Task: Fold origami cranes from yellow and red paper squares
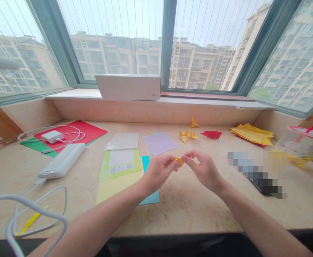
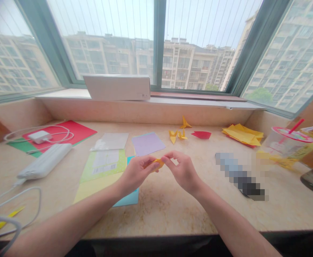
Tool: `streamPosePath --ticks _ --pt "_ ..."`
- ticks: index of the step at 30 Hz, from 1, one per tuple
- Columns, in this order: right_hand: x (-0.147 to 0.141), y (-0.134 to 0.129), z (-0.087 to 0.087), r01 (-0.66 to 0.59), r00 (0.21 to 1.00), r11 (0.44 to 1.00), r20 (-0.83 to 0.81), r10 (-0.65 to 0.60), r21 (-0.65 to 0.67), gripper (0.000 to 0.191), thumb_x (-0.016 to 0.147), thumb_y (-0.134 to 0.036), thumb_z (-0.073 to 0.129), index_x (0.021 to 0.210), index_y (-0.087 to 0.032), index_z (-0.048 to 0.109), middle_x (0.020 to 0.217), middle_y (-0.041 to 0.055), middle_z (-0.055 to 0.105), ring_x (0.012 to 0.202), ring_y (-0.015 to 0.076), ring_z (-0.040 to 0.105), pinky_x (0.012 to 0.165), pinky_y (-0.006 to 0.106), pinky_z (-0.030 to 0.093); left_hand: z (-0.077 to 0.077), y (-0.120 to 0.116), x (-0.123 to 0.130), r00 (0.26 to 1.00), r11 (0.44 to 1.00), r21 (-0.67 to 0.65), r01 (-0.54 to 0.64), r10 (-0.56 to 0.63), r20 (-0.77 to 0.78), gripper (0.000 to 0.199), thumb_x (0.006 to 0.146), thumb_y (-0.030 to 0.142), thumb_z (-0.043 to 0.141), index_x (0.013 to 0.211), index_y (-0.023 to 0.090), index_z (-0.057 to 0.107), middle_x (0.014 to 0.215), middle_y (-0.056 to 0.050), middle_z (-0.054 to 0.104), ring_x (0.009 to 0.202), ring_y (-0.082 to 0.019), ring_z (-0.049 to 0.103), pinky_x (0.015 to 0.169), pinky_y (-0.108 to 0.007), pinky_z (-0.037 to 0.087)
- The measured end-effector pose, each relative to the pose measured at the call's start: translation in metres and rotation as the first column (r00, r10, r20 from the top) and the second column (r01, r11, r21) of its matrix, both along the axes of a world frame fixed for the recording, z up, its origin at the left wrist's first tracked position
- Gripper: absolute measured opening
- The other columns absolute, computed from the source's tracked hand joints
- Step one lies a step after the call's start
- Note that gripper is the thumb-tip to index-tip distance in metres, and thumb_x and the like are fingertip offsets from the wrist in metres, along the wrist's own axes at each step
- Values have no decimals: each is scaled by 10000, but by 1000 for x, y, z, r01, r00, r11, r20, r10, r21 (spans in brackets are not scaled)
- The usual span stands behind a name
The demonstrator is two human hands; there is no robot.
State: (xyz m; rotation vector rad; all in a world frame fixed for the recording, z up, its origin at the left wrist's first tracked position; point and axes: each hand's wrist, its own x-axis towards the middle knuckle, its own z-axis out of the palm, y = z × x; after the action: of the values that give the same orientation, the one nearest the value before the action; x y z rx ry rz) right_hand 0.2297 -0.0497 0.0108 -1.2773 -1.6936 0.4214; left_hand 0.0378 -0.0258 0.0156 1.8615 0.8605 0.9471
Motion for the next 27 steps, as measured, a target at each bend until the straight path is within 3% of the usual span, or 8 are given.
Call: streamPosePath --ticks 6,10,14,23,27 --pt "1 -2 3 -141 988 990 65 140 21 237 915 -424 647 813 -221 712 808 30 750 777 212 680 759 332 495 3 0 -2 996 996 86 38 -30 -86 313 942 400 584 891 152 769 798 -53 755 751 -181 666 693 -263 474" --pt "-3 -3 1 -72 996 995 57 68 74 231 934 -396 619 809 -218 696 798 36 735 771 213 667 744 340 490 3 3 -3 995 991 135 26 -13 -96 279 939 379 592 874 165 759 786 -37 754 729 -166 664 679 -249 461" --pt "-7 -3 -1 -144 989 989 46 142 41 207 924 -398 636 859 -216 709 827 41 749 790 217 683 755 343 501 1 4 -4 989 988 156 14 9 -148 313 920 401 611 765 163 742 697 -28 730 646 -152 632 625 -245 435" --pt "-7 -2 -1 2 998 1000 -66 -2 -1 275 893 -434 647 765 -204 724 726 33 733 699 207 653 689 330 484 9 9 -7 996 998 -55 42 -46 -79 226 812 355 725 851 133 740 761 -46 730 701 -166 640 626 -242 442" --pt "-3 1 1 -84 985 988 -163 63 -127 302 847 -485 696 800 -191 745 740 35 744 713 206 669 689 323 512 12 13 -10 998 985 -162 59 -55 32 241 767 350 772 811 123 708 715 -50 716 652 -150 636 588 -234 438"
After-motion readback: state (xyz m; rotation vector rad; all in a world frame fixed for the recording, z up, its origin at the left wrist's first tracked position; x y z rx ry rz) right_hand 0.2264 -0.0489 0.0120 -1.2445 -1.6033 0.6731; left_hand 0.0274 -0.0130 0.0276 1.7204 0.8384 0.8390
